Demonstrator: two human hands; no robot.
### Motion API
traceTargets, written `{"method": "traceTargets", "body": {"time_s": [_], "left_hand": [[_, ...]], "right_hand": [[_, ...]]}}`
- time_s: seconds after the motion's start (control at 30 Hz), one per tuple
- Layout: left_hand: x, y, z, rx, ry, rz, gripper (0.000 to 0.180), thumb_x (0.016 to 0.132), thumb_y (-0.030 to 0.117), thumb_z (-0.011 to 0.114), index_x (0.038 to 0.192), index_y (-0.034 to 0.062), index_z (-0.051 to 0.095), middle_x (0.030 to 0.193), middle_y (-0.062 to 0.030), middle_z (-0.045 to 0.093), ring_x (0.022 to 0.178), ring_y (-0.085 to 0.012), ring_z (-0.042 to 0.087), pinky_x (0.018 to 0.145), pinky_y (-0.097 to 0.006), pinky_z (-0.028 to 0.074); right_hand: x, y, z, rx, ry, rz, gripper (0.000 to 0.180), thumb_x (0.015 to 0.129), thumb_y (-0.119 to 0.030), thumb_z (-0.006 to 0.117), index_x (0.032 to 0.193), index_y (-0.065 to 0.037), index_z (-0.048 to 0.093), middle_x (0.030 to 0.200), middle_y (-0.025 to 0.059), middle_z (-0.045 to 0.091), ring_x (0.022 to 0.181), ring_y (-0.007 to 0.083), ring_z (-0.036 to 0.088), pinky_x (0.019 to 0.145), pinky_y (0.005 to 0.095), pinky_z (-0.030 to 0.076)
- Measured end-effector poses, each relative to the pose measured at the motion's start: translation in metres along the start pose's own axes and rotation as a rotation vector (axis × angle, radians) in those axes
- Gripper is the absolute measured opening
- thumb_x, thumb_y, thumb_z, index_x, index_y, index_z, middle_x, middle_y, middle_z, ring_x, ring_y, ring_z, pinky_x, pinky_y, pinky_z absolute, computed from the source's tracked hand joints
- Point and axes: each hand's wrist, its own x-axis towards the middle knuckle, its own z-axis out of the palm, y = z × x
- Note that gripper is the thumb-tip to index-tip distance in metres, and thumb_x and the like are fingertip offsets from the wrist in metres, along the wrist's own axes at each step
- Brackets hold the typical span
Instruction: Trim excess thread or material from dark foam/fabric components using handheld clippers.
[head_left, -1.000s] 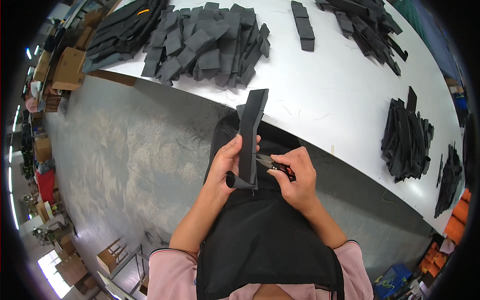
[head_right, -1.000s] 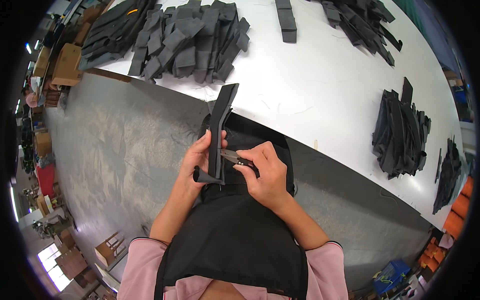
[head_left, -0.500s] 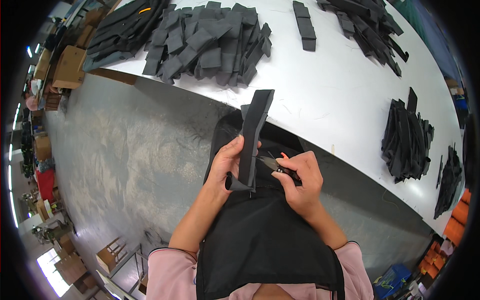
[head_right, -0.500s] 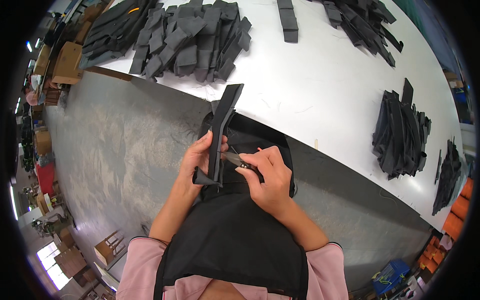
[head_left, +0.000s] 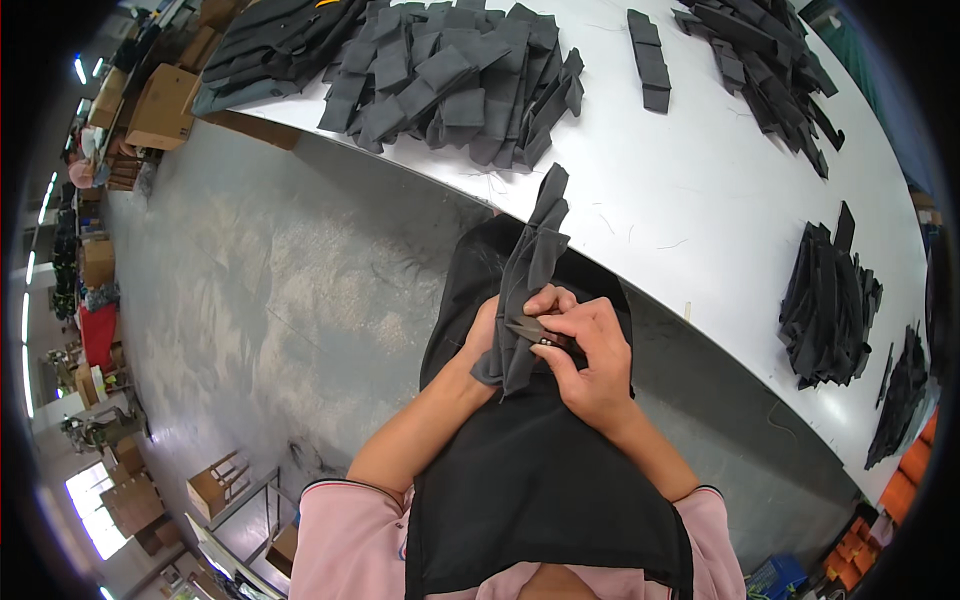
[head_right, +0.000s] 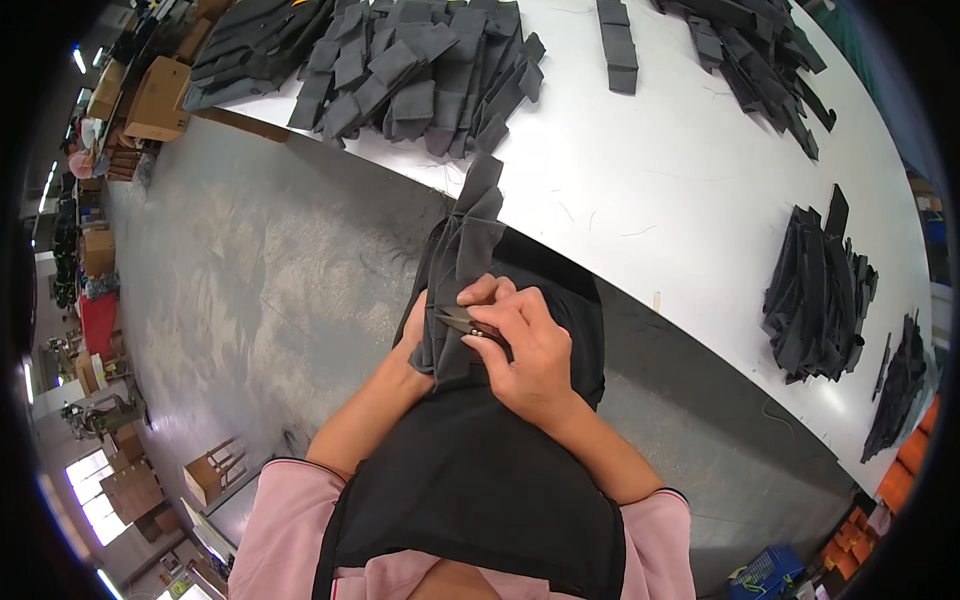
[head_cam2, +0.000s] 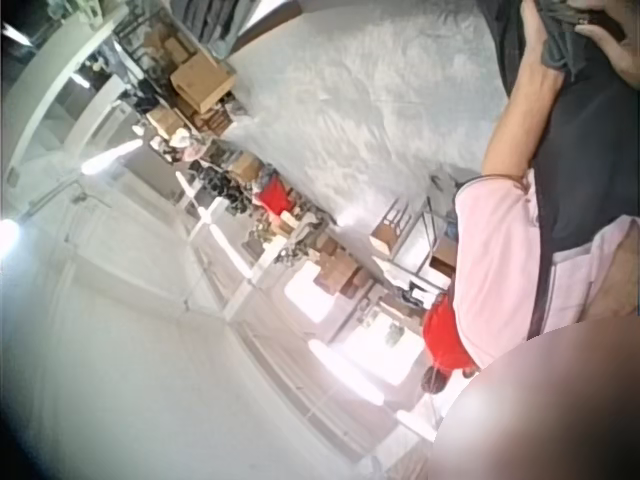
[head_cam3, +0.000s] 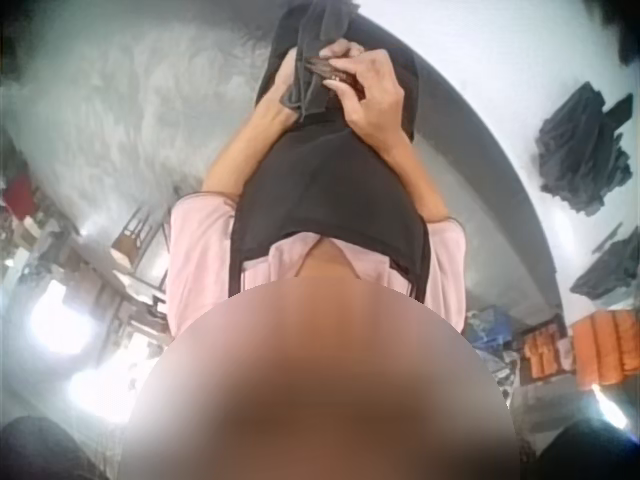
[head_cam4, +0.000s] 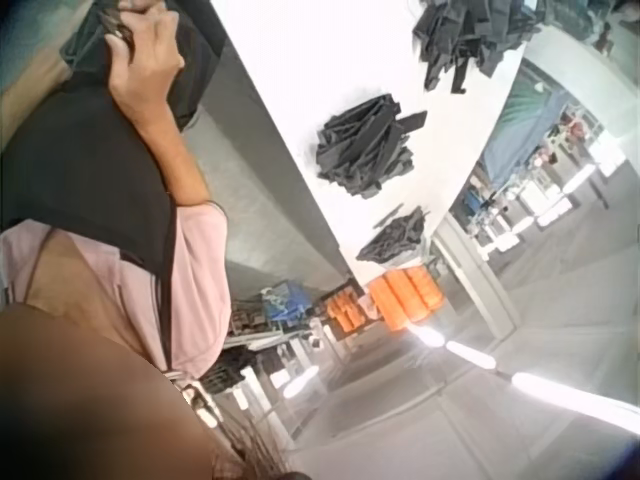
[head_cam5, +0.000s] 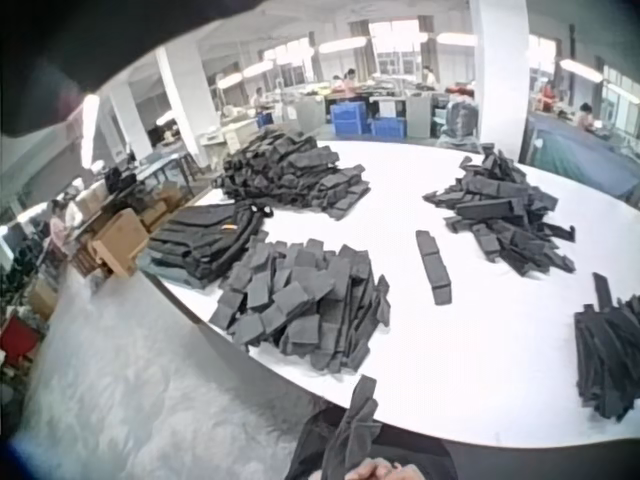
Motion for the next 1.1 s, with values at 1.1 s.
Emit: {"method": "traceTargets", "body": {"time_s": [1.1], "left_hand": [[-0.013,-0.006,0.03,0.859,0.557,0.271,0.047,0.096,0.046,0.044,0.097,0.0003,0.056,0.1,-0.0113,0.059,0.095,-0.016,0.058,0.083,-0.029,0.049]], "right_hand": [[0.007,-0.002,0.001,0.269,-0.143,0.345,0.035,0.074,0.004,0.069,0.104,0.0,0.051,0.088,0.0046,0.051,0.075,0.0092,0.053,0.067,0.021,0.045]]}}
